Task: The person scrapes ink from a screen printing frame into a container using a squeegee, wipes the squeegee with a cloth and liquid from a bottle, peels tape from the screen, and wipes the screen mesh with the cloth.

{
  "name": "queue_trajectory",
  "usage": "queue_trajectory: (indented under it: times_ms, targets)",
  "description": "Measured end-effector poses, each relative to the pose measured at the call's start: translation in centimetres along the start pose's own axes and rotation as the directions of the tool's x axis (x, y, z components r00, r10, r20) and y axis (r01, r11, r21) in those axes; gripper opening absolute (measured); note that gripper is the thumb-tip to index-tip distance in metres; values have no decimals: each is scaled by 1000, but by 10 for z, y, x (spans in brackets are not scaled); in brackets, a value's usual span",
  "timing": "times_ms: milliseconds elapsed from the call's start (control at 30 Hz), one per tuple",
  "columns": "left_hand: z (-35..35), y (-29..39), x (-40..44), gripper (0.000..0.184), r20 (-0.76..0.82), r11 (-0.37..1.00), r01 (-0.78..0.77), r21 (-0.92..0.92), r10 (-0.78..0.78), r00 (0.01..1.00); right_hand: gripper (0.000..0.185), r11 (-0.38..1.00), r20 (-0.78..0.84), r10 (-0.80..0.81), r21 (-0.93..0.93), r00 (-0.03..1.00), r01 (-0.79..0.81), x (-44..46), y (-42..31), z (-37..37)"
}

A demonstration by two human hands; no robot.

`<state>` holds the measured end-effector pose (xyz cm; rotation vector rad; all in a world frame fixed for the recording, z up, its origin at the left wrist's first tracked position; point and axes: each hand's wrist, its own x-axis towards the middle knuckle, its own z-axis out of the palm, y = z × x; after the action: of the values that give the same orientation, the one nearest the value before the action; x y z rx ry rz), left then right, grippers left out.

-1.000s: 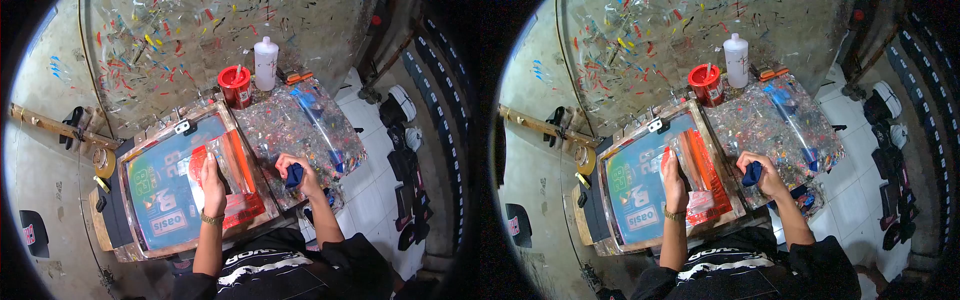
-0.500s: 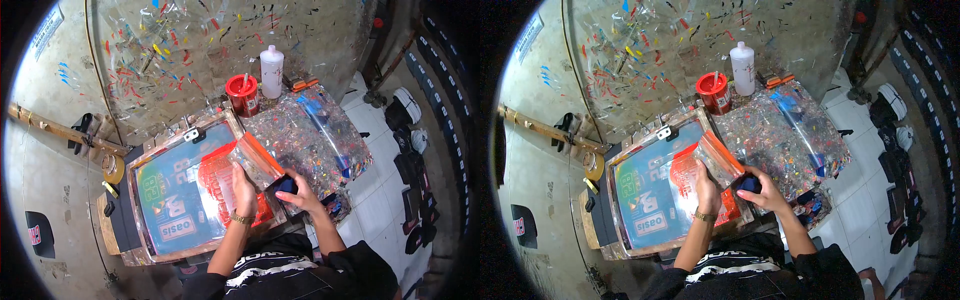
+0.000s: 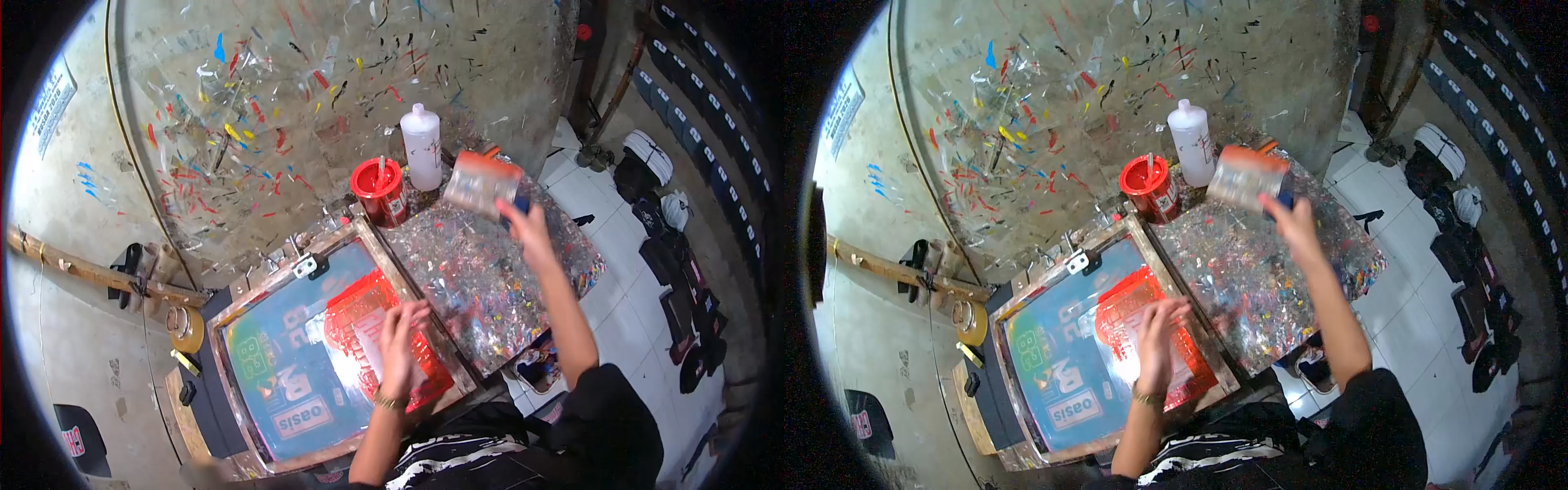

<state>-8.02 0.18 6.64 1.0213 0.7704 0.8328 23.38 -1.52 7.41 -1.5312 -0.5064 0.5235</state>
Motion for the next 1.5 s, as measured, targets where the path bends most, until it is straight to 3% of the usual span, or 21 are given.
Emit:
queue_trajectory:
  times_ms: [33, 67, 100, 133, 233, 367, 467, 600, 667, 767, 800, 867, 900, 933, 1000, 1033, 1100, 1167, 1300, 1367, 1500]
  targets:
    - [-18, 3, -7, 27, -51, 1000, 10, 21, -9, 999, 41, 996, 46, -86, 33, 995, 85, 30, -22, 0]
    - [-35, 6, -15, 25, -108, 999, -28, -35, 24, 994, 48, 986, 16, -33, -166, 999, 35, 92, -3, -9]
    - [-58, 2, -21, 23, -166, 987, -59, -150, 34, 985, 53, 988, 61, -134, -62, 989, 138, 111, -20, 1]
    - [-60, 17, -30, 22, -212, 986, -91, -136, 60, 975, 47, 938, 10, -69, -341, 998, 68, 159, -9, -3]
    - [-95, 26, -50, 18, -339, 989, -144, -13, 131, 932, 34, 968, 192, 125, -237, 973, -77, 215, -9, 10]
    - [-139, 40, -82, 20, -479, 987, -144, 67, 159, 863, 32, 973, 275, 180, -191, 944, -130, 245, 17, 27]
    - [-175, 44, -99, 18, -608, 985, -108, 137, 170, 775, 27, 930, 196, 189, -349, 962, -112, 261, 34, 29]
    - [-202, 49, -101, 21, -602, 974, -106, 199, 207, 771, 30, 836, 83, 177, -539, 981, -105, 307, 80, 24]
    - [-205, 51, -91, 21, -591, 966, -149, 211, 247, 768, 42, 858, -51, 18, -513, 999, -42, 343, 117, 18]
    - [-205, 55, -76, 18, -579, 943, -183, 277, 316, 752, 50, 681, -61, -329, -706, 942, 193, 262, 49, 20]
    - [-211, 55, -71, 18, -572, 938, -197, 285, 332, 750, 50, 774, -1, -356, -560, 935, 294, 243, 39, 21]
    - [-233, 46, -52, 17, -573, 924, -251, 288, 377, 728, 56, 758, 194, -376, -498, 906, 421, 256, 70, 17]
    - [-239, 48, -43, 16, -575, 915, -285, 287, 402, 712, 68, 586, 306, -403, -638, 862, 500, 220, 45, 22]
    - [-242, 50, -34, 15, -564, 899, -308, 310, 435, 702, 74, 337, 296, -598, -750, 744, 569, 179, 22, 40]
    - [-244, 58, -13, 14, -555, 861, -354, 365, 506, 660, 79, 245, 269, -775, -706, 572, 664, 127, -18, 69]
    - [-247, 60, -5, 14, -555, 840, -371, 396, 541, 631, 70, 242, 242, -796, -714, 555, 657, 98, -31, 88]
    - [-258, 59, 8, 14, -557, 810, -389, 439, 585, 590, 53, 284, 367, -798, -469, 477, 836, 36, -58, 126]
    - [-262, 60, 11, 17, -593, 804, -320, 501, 588, 550, 35, 387, 506, -703, -316, 499, 866, -38, -77, 169]
    - [-275, 43, 11, 19, -584, 695, -97, 712, 664, 467, 35, 435, 905, -377, -14, 197, 900, -106, -40, 246]
    - [-279, 41, 9, 17, -462, 544, -29, 839, 739, 490, 40, 365, 894, -437, 75, 100, 928, -127, 5, 289]
    - [-271, 57, 4, 15, -449, 528, -61, 847, 773, 447, 48, 238, 936, -343, 4, 80, 971, -152, 44, 347]
